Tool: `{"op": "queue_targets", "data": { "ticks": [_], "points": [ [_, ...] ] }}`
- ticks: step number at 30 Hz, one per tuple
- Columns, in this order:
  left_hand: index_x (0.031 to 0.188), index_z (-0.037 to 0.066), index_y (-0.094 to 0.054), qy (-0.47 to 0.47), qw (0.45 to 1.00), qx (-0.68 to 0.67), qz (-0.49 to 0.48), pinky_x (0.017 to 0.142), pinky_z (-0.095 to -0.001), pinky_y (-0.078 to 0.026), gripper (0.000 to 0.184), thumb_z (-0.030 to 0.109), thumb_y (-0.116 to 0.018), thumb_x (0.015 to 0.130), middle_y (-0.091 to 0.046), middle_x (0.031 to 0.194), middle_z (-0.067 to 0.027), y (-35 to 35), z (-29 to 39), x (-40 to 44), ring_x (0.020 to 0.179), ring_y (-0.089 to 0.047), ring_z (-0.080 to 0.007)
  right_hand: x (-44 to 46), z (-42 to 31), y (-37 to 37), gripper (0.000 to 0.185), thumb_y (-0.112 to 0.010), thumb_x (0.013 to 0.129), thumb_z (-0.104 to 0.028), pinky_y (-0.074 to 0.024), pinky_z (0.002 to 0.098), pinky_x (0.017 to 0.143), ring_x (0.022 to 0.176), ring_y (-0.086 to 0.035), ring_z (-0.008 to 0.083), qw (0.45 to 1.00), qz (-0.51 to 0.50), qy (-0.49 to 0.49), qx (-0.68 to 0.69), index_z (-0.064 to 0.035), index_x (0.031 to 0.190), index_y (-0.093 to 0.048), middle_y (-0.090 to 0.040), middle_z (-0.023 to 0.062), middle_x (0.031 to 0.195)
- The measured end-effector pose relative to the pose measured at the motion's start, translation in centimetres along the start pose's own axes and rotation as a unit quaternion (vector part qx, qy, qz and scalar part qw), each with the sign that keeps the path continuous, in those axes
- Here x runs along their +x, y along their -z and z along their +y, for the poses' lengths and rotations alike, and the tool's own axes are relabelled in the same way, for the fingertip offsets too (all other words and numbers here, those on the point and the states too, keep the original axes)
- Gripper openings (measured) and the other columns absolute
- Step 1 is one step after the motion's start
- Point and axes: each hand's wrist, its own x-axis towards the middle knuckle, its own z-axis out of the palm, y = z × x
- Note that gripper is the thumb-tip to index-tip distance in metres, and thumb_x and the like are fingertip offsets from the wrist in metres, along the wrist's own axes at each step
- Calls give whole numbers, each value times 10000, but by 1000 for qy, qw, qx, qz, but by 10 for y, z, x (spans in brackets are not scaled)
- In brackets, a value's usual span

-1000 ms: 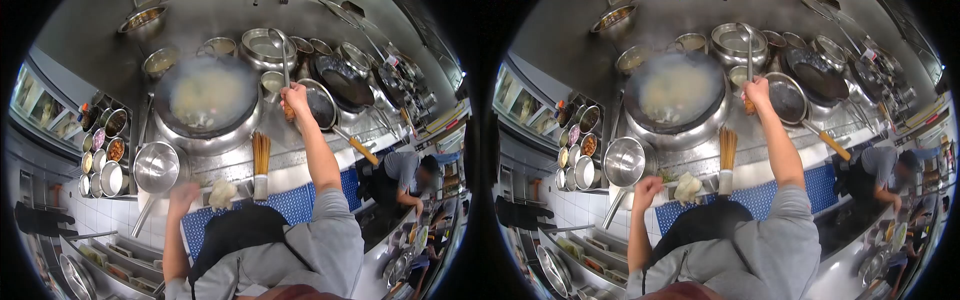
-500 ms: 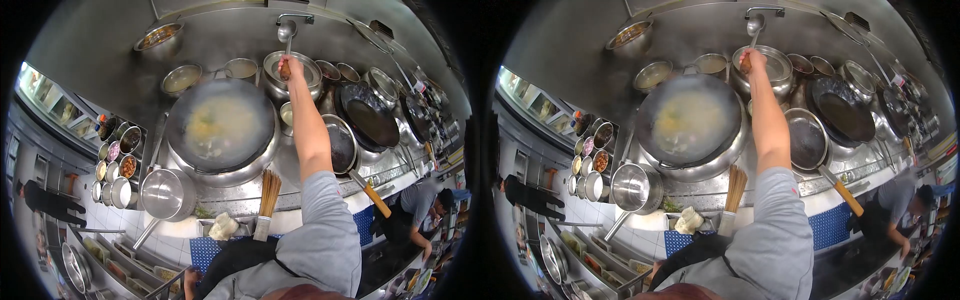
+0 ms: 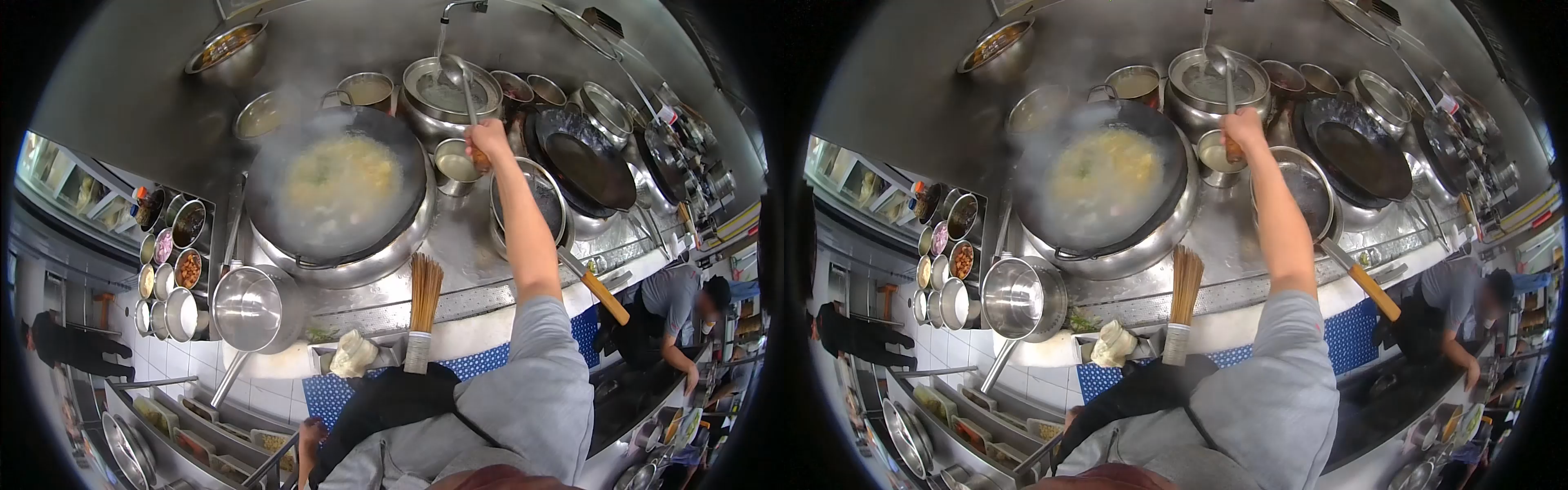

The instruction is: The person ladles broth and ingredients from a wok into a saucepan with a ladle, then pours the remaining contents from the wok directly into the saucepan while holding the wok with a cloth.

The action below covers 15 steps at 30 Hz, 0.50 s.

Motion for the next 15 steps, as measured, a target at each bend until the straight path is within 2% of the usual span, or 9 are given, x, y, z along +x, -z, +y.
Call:
{"op": "queue_targets", "data": {
  "ticks": [1,3,4,6,7,9,12,14,15],
  "points": [
    [1084,-66,-613,1,999,-29,-15,504,-291,-473,328,17,-572,769,-647,708,-118,10,50,-19,614,-615,-167,3,4,-10,74,-576,763,20,-408,325,357,394,-542,194,999,25,10,-18,36,693,-556,-562,103,569],
    [1099,-82,-576,-18,998,-62,13,458,-277,-447,349,0,-553,761,-617,665,-104,11,56,-11,544,-579,-155,25,10,-30,71,-588,751,-3,-422,301,368,452,-562,196,998,25,-62,20,26,693,-559,-558,104,588],
    [1099,-87,-572,-18,996,-86,25,456,-272,-443,350,-3,-547,760,-616,666,-101,11,62,-10,536,-573,-150,43,15,-33,66,-585,747,-5,-431,292,377,473,-563,197,970,-6,-84,228,18,692,-555,-553,104,591],
    [1099,-100,-560,-23,992,-114,45,447,-264,-428,348,-8,-527,765,-610,669,-90,12,73,-15,512,-551,-137,78,23,-37,58,-578,738,-8,-449,275,394,514,-564,198,786,-71,-121,603,3,690,-548,-543,104,597],
    [1109,-104,-555,-21,992,-114,46,447,-265,-427,363,-6,-532,760,-609,669,-88,10,74,-19,510,-548,-137,87,13,-33,94,-547,738,-2,-469,258,420,543,-551,200,557,-35,-203,804,-22,650,-521,-526,101,593],
    [1130,-112,-545,-14,992,-115,50,447,-265,-427,394,-1,-542,752,-607,669,-85,9,71,-30,507,-542,-137,115,5,-31,147,-525,729,11,-471,264,426,508,-534,215,538,32,-217,814,-25,590,-494,-527,98,584],
    [1116,-122,-565,-3,996,-48,76,434,-265,-408,406,28,-566,739,-606,667,-82,1,96,-72,493,-530,-127,128,23,-36,165,-533,720,-3,-467,286,413,497,-538,228,672,21,-222,706,-36,564,-488,-511,91,561],
    [1078,-105,-603,28,996,-74,41,479,-282,-444,387,78,-610,738,-633,712,-91,-5,43,-59,547,-570,-152,130,31,-29,84,-542,739,-12,-480,342,437,518,-556,233,897,-62,-196,392,-26,657,-554,-547,100,600],
    [1060,-97,-622,42,995,-86,22,501,-290,-461,379,103,-632,737,-646,734,-95,-10,-10,-43,574,-590,-164,127,33,-25,60,-547,749,-16,-486,370,449,529,-564,235,958,-98,-171,208,-21,704,-586,-566,105,620]
  ]
}}
